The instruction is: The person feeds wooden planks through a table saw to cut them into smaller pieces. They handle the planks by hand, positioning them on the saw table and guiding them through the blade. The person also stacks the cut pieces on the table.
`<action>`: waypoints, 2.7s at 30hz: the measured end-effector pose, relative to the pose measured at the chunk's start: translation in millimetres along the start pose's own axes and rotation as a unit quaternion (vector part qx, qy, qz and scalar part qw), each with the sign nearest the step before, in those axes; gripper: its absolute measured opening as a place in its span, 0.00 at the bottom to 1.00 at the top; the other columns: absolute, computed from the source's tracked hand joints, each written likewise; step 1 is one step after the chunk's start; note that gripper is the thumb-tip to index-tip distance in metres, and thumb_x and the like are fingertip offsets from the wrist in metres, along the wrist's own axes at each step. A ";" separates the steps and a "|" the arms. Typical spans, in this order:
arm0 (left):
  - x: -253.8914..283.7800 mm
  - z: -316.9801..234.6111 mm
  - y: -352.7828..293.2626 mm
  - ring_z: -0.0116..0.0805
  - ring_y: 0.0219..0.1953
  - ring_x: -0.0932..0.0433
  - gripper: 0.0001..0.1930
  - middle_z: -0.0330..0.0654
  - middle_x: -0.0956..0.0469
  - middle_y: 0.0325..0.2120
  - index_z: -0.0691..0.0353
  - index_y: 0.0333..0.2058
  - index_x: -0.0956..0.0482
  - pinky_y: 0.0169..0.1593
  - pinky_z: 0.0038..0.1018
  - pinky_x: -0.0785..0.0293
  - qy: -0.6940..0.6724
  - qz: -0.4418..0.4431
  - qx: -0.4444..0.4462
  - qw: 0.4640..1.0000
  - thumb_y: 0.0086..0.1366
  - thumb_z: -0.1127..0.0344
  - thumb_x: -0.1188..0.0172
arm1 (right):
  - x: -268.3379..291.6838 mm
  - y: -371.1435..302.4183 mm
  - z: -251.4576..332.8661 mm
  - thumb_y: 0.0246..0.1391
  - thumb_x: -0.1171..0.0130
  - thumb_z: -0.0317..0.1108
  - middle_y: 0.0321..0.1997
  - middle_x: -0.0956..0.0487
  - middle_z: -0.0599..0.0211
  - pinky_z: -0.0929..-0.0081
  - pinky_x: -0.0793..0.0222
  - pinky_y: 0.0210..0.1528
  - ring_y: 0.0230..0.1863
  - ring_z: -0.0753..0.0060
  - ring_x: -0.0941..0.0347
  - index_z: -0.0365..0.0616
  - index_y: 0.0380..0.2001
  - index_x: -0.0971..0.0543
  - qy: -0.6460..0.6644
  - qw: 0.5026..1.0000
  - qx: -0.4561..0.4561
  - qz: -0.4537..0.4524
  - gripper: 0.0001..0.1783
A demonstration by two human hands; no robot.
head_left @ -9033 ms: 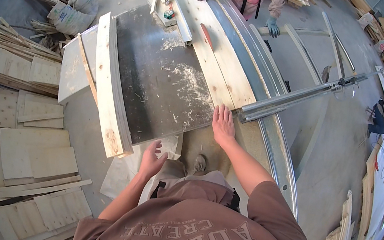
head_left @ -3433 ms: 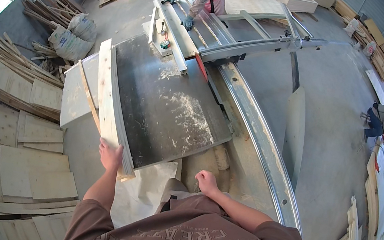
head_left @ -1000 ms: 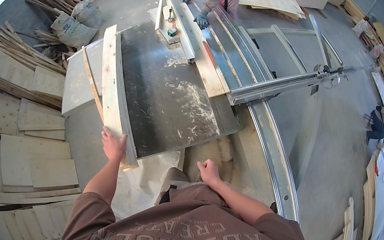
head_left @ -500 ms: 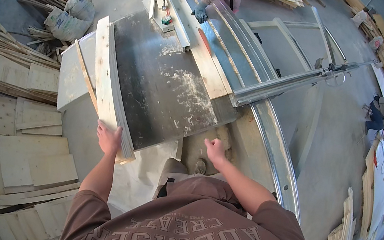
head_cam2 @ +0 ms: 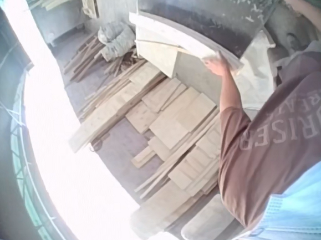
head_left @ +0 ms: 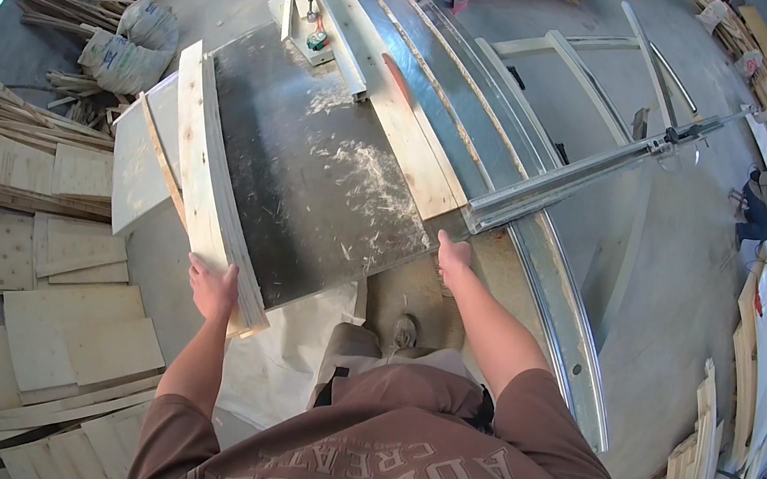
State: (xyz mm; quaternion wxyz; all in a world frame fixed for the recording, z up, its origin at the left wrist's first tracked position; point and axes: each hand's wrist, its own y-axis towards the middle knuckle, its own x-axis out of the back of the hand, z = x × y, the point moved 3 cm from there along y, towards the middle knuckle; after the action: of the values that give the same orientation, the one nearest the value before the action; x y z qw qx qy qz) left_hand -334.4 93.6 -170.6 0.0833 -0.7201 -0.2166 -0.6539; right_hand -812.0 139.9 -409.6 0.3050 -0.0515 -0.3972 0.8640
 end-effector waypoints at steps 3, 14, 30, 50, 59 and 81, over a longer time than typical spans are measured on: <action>0.4 -7.2 2.7 0.54 0.69 0.31 0.58 0.54 0.33 0.69 0.66 0.77 0.49 0.68 0.46 0.28 0.000 0.005 -0.004 1.000 0.57 0.45 0.28 | 0.8 15.1 3.3 0.61 0.33 0.61 0.63 0.21 0.34 0.50 0.23 0.59 0.64 0.38 0.23 0.26 0.60 0.23 0.001 1.000 -0.022 -0.019 0.45; 1.2 -9.6 9.0 0.54 0.68 0.30 0.57 0.54 0.33 0.69 0.65 0.77 0.49 0.68 0.47 0.27 0.027 0.003 0.005 1.000 0.57 0.46 0.30 | -22.4 57.2 -2.6 0.57 0.34 0.72 0.40 0.23 0.53 0.57 0.33 0.37 0.37 0.57 0.28 0.31 0.51 0.21 -0.043 0.996 -0.067 -0.044 0.47; 2.6 -21.1 23.3 0.55 0.70 0.32 0.57 0.55 0.33 0.69 0.65 0.77 0.50 0.68 0.47 0.28 0.027 0.021 0.010 0.999 0.58 0.46 0.29 | 20.8 5.3 -42.8 0.60 0.27 0.55 0.50 0.13 0.48 0.61 0.23 0.53 0.52 0.58 0.16 0.28 0.51 0.16 0.119 0.992 0.020 -0.047 0.35; -33.1 -16.9 78.6 0.59 0.71 0.35 0.60 0.57 0.38 0.72 0.66 0.78 0.54 0.71 0.49 0.33 0.030 0.022 -0.015 0.999 0.56 0.44 0.30 | 90.4 -2.9 -161.0 0.64 0.28 0.51 0.39 0.16 0.66 0.69 0.29 0.38 0.35 0.74 0.23 0.34 0.44 0.15 0.095 0.994 0.043 -0.043 0.26; -21.7 -56.0 85.5 0.60 0.73 0.37 0.61 0.56 0.42 0.75 0.67 0.78 0.54 0.71 0.55 0.34 0.070 0.047 0.016 0.996 0.55 0.45 0.29 | 119.0 -37.2 -150.2 0.64 0.27 0.47 0.48 0.14 0.60 0.68 0.25 0.46 0.44 0.70 0.20 0.30 0.51 0.16 0.117 0.993 0.003 -0.013 0.27; -49.8 -51.3 118.6 0.62 0.68 0.30 0.54 0.63 0.33 0.65 0.71 0.68 0.42 0.69 0.50 0.30 -0.022 0.067 0.060 0.996 0.53 0.46 0.23 | 158.2 -32.0 -183.2 0.66 0.30 0.53 0.22 0.27 0.76 0.73 0.38 0.22 0.20 0.79 0.33 0.43 0.31 0.20 0.019 0.999 -0.037 -0.010 0.23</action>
State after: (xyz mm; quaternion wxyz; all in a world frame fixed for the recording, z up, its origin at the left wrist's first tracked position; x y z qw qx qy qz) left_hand -333.5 -43.1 -193.3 0.1650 -0.7409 -0.2085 -0.6167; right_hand -863.6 365.7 -486.8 0.3189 -0.0749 -0.4233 0.8447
